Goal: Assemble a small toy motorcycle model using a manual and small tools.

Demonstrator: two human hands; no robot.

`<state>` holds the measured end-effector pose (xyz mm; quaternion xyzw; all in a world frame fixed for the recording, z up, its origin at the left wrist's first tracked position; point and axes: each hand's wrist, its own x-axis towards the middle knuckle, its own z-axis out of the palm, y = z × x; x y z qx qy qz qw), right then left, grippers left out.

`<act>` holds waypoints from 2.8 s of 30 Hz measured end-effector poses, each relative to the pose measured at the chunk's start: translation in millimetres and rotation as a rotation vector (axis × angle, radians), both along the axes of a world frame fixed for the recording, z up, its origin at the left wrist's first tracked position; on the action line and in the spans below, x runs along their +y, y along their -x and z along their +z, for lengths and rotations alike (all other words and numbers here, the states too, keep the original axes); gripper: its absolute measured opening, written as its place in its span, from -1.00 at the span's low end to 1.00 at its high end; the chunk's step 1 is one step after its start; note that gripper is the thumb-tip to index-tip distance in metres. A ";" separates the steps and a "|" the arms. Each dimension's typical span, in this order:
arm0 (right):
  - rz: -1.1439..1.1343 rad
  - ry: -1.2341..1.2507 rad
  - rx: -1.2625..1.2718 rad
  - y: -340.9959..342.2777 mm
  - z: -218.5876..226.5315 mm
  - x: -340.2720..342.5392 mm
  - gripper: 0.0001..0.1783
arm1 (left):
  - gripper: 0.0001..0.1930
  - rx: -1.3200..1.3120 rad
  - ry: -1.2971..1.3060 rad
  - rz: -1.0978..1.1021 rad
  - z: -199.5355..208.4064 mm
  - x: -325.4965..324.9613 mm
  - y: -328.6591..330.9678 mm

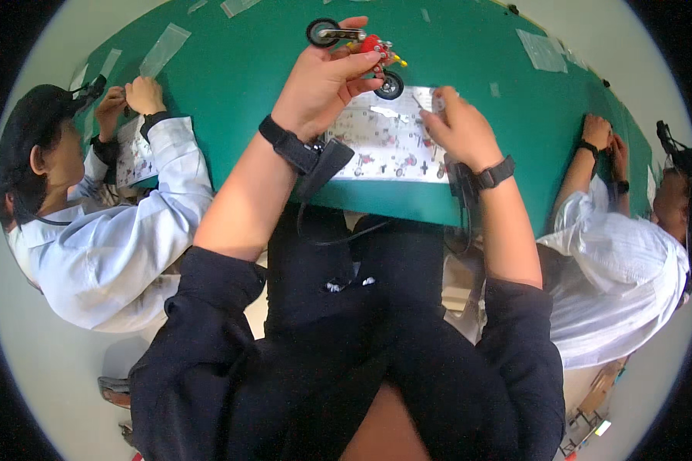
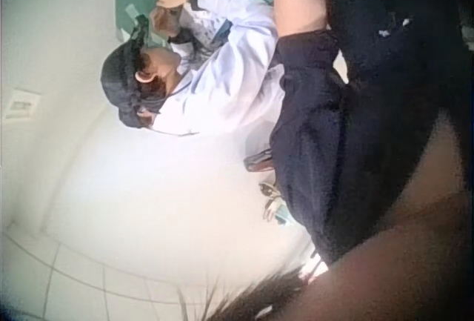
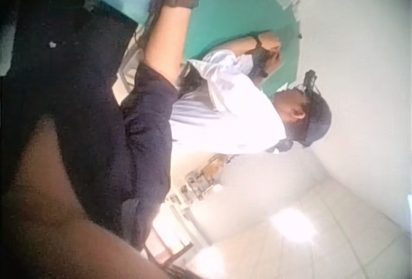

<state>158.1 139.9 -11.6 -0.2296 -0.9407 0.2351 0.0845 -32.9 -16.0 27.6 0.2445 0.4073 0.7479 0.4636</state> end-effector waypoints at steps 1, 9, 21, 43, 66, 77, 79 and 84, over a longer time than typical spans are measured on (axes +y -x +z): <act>-0.065 -0.003 0.098 -4.0 9.4 -11.5 -0.56 | -0.46 -0.009 0.013 0.002 2.9 -9.9 -9.7; -0.098 1.131 0.483 -31.3 53.5 -113.2 -0.64 | -0.50 -0.165 0.017 0.084 17.7 -51.8 -77.1; -0.253 1.212 0.580 -67.1 85.8 -152.5 -0.70 | -0.50 0.183 0.100 -0.003 50.0 -100.8 -103.7; -0.119 0.889 0.787 -79.9 115.8 -168.1 -0.53 | -0.53 0.723 0.015 0.076 88.2 -130.0 -107.0; -0.120 0.826 0.884 -81.4 108.7 -171.9 -0.51 | -0.45 0.646 -0.037 0.058 98.1 -131.7 -113.0; -0.114 0.901 0.918 -81.5 108.8 -168.3 -0.53 | -0.41 0.950 -0.137 0.309 93.5 -121.3 -107.0; -0.060 0.915 1.004 -79.9 110.0 -168.2 -0.63 | -0.35 1.143 -0.220 0.353 100.7 -115.0 -102.0; -0.038 0.803 0.991 -80.1 108.8 -166.1 -0.62 | -0.40 1.290 -0.203 0.240 104.7 -115.7 -104.6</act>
